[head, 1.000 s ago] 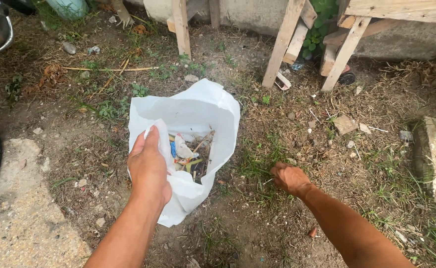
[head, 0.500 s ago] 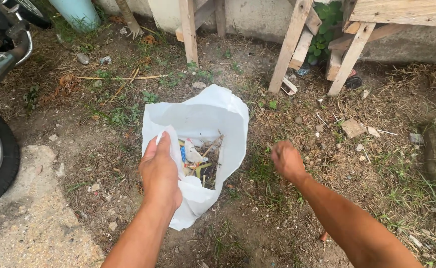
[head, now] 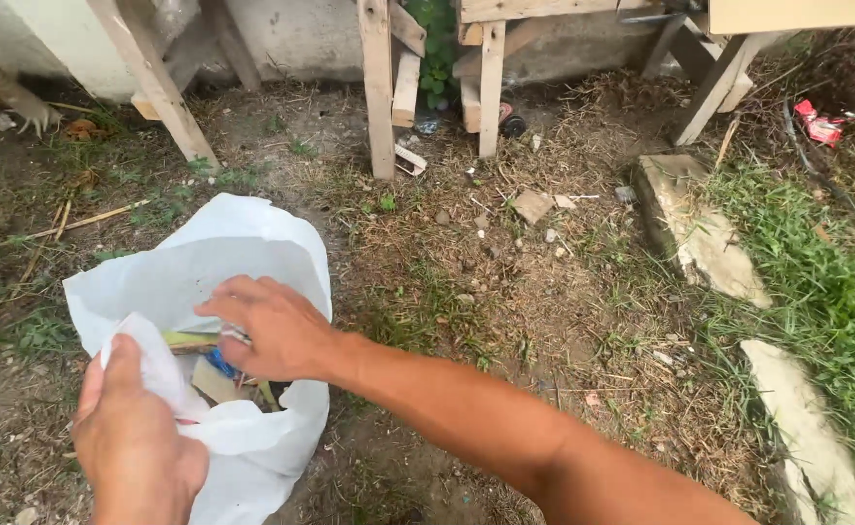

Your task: Picking up trash, dried leaves, and debris from the ground around a motorcycle and placing them into a white plastic bag.

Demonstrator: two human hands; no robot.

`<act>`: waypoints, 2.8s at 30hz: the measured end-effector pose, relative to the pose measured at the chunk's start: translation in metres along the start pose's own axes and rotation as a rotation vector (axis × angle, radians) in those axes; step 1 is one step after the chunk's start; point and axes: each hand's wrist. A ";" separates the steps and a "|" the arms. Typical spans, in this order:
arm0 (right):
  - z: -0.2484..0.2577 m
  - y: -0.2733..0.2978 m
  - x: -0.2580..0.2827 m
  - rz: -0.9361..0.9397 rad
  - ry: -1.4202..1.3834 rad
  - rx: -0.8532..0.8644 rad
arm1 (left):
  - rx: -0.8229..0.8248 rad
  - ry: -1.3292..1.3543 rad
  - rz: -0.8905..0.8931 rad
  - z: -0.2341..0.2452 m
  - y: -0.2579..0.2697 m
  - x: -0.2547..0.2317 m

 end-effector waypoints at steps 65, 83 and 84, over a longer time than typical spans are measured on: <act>-0.326 -0.197 0.235 -0.334 -0.464 0.691 | -0.606 0.329 -0.216 0.281 -0.128 -0.225; -0.351 -0.296 0.249 0.208 -0.937 0.978 | -1.363 0.056 -0.389 0.250 -0.172 -0.198; -0.350 -0.302 0.246 0.204 -0.965 1.036 | -1.427 -0.056 -0.283 0.247 -0.171 -0.193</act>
Point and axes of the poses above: each hand's wrist, its own y-axis away from the middle knuckle, its own z-axis out of the back of the hand, x = y × z, and after that the axes turned 11 degrees about y, right-handed
